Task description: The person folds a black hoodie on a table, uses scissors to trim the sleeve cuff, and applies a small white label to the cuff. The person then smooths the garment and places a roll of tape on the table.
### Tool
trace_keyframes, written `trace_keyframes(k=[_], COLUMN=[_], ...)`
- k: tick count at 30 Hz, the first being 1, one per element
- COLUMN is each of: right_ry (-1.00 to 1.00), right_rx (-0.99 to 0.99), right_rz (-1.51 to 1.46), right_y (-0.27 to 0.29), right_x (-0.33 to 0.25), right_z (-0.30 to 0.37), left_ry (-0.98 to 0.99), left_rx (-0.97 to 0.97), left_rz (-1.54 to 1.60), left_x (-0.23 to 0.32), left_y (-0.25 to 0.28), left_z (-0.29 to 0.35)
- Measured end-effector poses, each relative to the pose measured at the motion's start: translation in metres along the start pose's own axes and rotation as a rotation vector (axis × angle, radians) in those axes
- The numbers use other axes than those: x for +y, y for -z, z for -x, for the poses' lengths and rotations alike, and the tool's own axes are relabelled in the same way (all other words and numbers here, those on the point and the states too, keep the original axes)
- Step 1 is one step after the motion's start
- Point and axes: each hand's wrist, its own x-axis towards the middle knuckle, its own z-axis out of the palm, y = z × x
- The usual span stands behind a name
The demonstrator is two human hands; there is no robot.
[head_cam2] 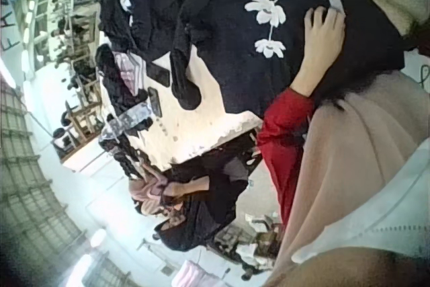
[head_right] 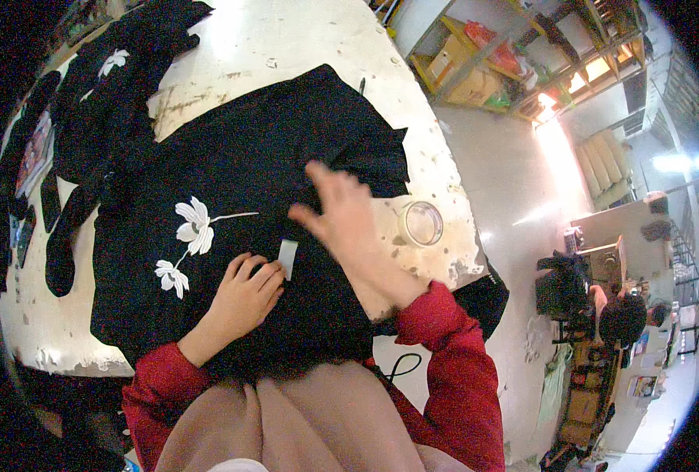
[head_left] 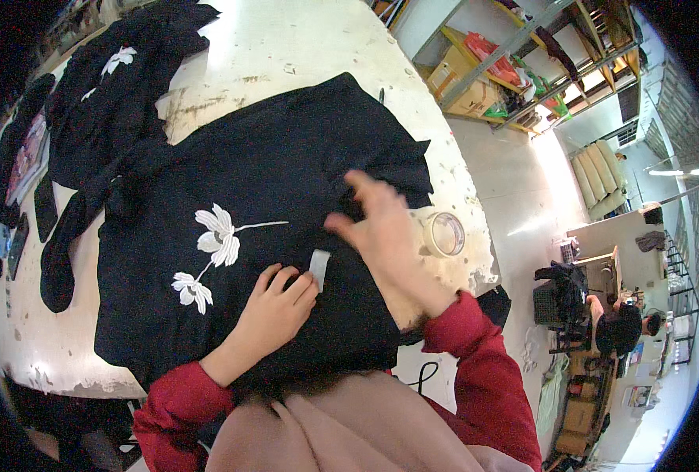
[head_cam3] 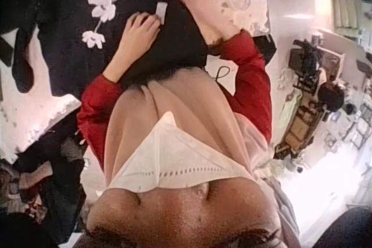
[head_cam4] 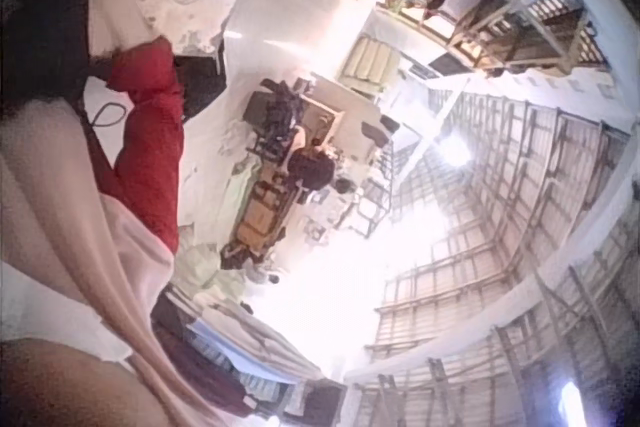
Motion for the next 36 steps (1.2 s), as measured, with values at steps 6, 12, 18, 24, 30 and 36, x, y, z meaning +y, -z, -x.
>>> trace_keyframes(k=[6,12,18,24,30,36], right_ry=[-0.314,-0.621,-0.169,-0.152,0.151,-0.209], right_rx=[0.141,-0.031,0.564,0.155,0.18,0.134], right_rz=[0.081,0.387,-0.379,-0.707,-0.214,-1.455], right_y=[-0.029,-0.096,-0.005,0.048,0.026,0.016], right_x=[0.151,0.199,0.14,0.064,0.075,0.01], right_z=[-0.155,-0.188,-0.174,0.002,0.049,0.023], left_ry=[-0.036,-0.012,0.041,0.035,0.044,-0.001], left_rx=[0.044,-0.015,-0.028,0.034,0.016,0.06], left_rz=[0.058,0.071,0.091,0.077,0.019,-0.072], left_x=[-0.003,-0.007,-0.008,-0.005,-0.004,0.001], left_y=[0.002,0.01,0.011,0.005,0.001,-0.008], left_z=[-0.007,-0.009,-0.005,-0.003,-0.004,0.002])
